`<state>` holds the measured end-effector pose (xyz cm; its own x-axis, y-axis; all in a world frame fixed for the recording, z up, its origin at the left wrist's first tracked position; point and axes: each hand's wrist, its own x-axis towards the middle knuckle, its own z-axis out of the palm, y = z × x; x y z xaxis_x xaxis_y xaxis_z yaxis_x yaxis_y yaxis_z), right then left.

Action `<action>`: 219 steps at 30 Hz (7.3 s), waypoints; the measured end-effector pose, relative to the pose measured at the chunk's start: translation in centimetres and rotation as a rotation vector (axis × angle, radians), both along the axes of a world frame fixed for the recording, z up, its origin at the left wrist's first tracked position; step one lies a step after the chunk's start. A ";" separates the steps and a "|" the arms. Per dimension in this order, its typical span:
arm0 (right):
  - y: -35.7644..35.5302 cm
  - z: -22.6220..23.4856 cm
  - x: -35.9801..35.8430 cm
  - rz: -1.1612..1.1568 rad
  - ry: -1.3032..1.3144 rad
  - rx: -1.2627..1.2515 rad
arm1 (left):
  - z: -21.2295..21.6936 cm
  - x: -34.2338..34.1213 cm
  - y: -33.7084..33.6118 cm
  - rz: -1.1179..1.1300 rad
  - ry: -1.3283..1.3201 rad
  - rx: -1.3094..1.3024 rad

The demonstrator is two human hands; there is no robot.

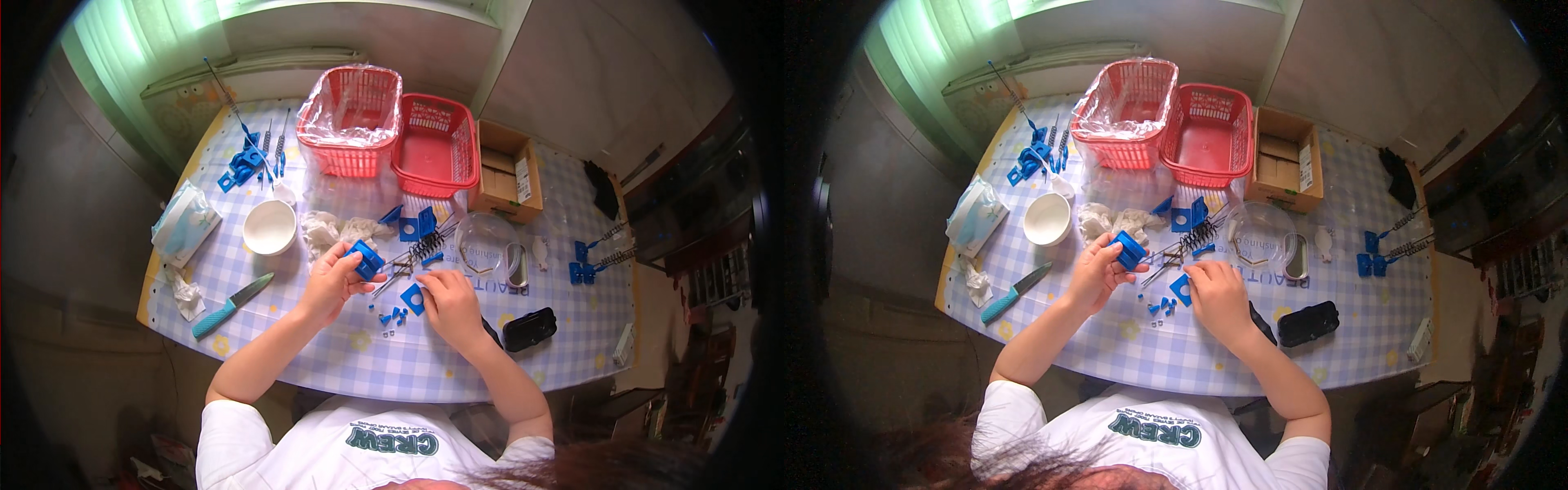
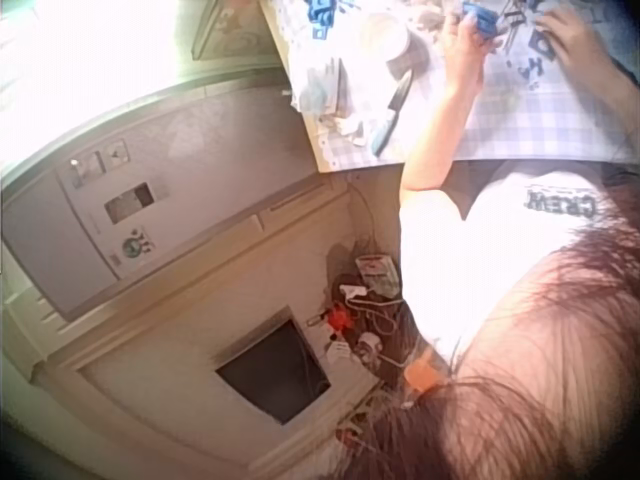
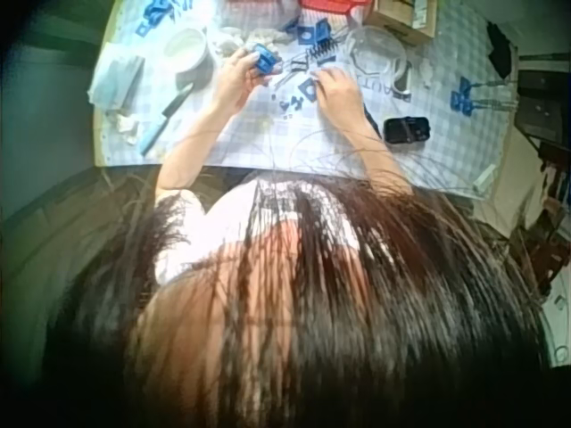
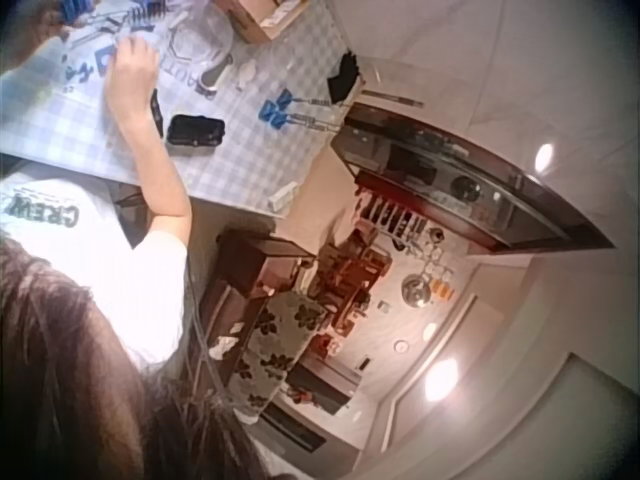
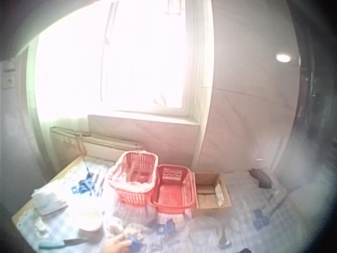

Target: The user is assembling a small electrical or mechanical component on a table, involving applying glue or adhesive from a tube to a blue plastic base and then positioning a spring and other small parts.

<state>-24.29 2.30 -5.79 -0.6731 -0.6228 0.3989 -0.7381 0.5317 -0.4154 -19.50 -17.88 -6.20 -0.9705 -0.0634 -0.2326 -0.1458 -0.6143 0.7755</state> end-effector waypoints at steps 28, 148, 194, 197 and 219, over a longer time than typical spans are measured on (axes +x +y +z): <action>-1.1 0.0 -1.3 0.085 -0.039 0.027 | -0.1 -0.3 0.2 -0.055 -0.077 0.089; -0.5 1.2 0.0 0.303 -0.509 -0.457 | 0.9 1.1 1.7 -0.295 0.161 -0.375; -1.0 0.6 0.4 0.232 -0.134 -0.296 | -0.6 1.2 1.8 -0.303 0.186 -0.721; -1.1 0.4 0.4 0.249 -0.179 -0.278 | -0.6 1.5 2.2 -0.292 0.194 -0.741; -1.4 -0.1 0.8 0.225 -0.362 -0.427 | 0.8 1.9 2.7 -0.052 0.337 -1.003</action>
